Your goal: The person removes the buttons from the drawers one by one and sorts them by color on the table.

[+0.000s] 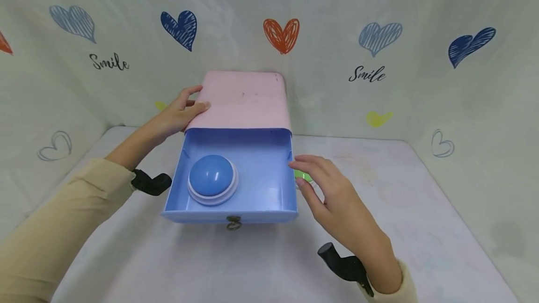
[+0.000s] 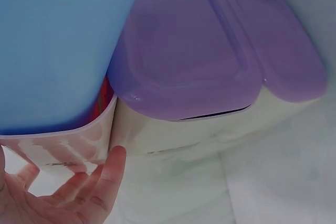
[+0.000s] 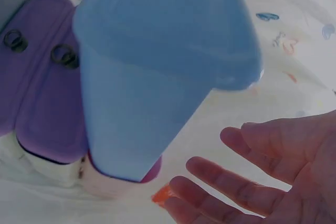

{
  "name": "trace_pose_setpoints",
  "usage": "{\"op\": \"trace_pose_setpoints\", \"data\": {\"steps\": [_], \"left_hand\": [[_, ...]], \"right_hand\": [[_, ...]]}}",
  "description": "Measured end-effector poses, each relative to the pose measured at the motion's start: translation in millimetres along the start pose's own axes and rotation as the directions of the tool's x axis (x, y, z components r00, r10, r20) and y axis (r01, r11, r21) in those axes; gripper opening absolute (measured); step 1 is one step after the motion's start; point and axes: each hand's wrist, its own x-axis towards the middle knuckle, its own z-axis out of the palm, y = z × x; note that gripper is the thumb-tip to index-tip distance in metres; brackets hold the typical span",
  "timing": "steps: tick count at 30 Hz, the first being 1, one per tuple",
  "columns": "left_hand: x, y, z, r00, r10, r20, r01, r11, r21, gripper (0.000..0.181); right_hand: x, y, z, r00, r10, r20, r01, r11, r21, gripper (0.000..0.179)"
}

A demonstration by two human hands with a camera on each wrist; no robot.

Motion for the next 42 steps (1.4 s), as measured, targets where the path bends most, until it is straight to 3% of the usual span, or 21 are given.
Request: {"op": "trace_pose_setpoints", "data": {"steps": [6, 18, 25, 35, 42], "left_hand": [[0.8, -1.2, -0.4, 1.0, -0.008, -0.004, 0.008, 1.0, 0.0, 0.073], [-0.9, 1.0, 0.8, 1.0, -0.002, 0.002, 0.002, 1.0, -0.005, 0.073], [-1.5, 1.5, 0.0, 1.0, -0.001, 0.004, 0.001, 1.0, -0.002, 0.073], [-2.8, 2.6, -0.5, 1.0, 0.0, -0.002, -0.001, 1.0, -0.015, 0.073], [-3.7, 2.4, 0.3, 1.0, -0.001, 0.003, 0.001, 1.0, -0.014, 0.072]], "right_hand": [[5.9, -24.1, 5.4, 0.995, -0.102, 0.009, 0.102, 0.995, -0.004, 0.032], [33.4, -52.7, 26.4, 0.975, -0.1, 0.198, 0.105, 0.994, -0.014, 0.041], [50.6, -63.0, 46.3, 0.957, -0.048, 0.287, 0.048, 0.999, 0.008, 0.042], [73.8, -78.3, 62.9, 0.881, 0.121, 0.457, -0.075, 0.99, -0.119, 0.054], [84.2, -82.1, 71.7, 0.828, 0.176, 0.532, -0.078, 0.976, -0.202, 0.059]]}}
